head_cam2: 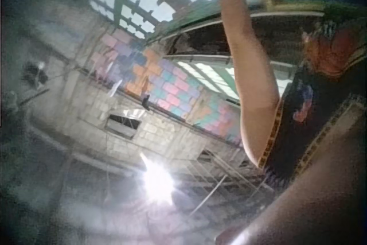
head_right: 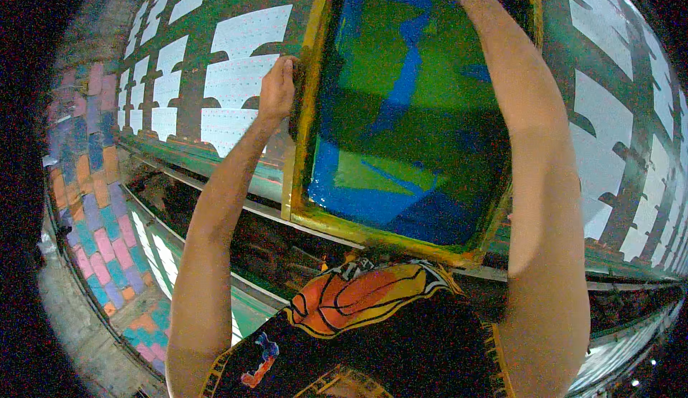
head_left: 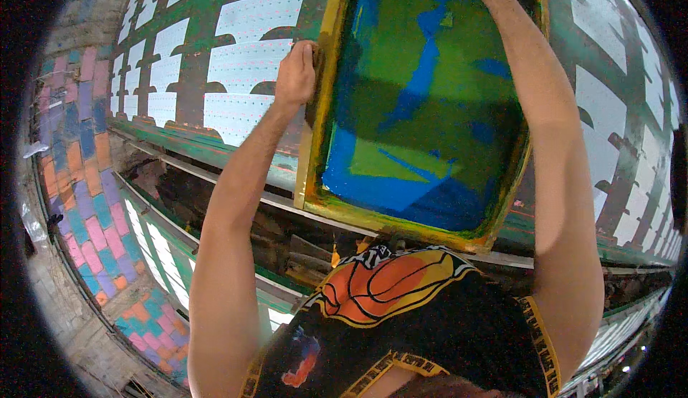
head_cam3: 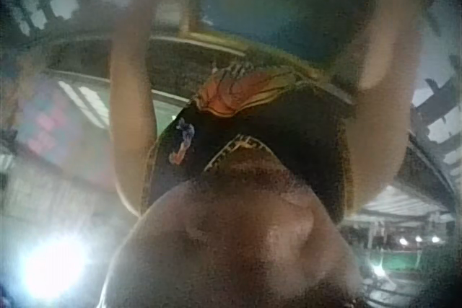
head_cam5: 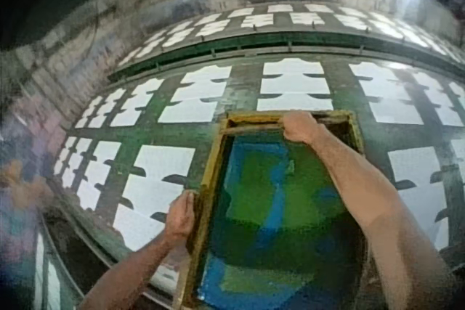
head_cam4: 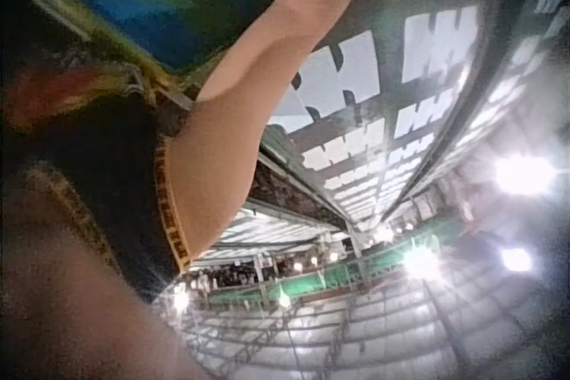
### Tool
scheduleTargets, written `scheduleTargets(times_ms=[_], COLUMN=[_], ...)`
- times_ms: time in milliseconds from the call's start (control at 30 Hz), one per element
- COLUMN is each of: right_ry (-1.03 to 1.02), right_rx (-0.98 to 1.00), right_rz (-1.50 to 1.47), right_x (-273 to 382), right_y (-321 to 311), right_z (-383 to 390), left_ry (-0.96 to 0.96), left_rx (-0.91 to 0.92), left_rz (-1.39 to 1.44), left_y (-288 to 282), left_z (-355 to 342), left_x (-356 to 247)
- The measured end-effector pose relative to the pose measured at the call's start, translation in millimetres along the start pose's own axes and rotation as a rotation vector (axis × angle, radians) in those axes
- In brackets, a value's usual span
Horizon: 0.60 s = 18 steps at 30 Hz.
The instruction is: The person uses a squeegee to spread green ink across a screen-printing frame, repeatedly pulling the ink from one side to the other to coat the mesh evenly. The person adjusts the frame position occasionally to reach different areas.
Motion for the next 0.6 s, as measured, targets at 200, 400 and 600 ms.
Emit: scheduleTargets(times_ms=[200,400,600], right_ry=[-0.229,-0.292,-0.406], right_rx=[0.064,0.195,0.221], right_rz=[-0.114,-0.031,-0.139], right_x=[30.4,106.0,180.4], right_y=[-14.7,-29.3,-39.5], right_z=[25.9,72.0,157.9], left_ry=[0.018,0.045,0.021], left_rx=[-0.012,-0.013,-0.01], left_rz=[-0.024,0.008,0.006], left_y=[0.6,2.0,3.2], left_z=[-0.9,-1.4,-3.5], left_x=[2.4,6.3,10.5])
Point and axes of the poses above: each hand's wrist, its own z-axis away from the middle knuckle, its own y-axis out of the palm, x = y × z, the point moved 3 cm from there along -z, towards the middle knuckle, and after that the axes turned 6 degrees about x, right-handed, at the moved point
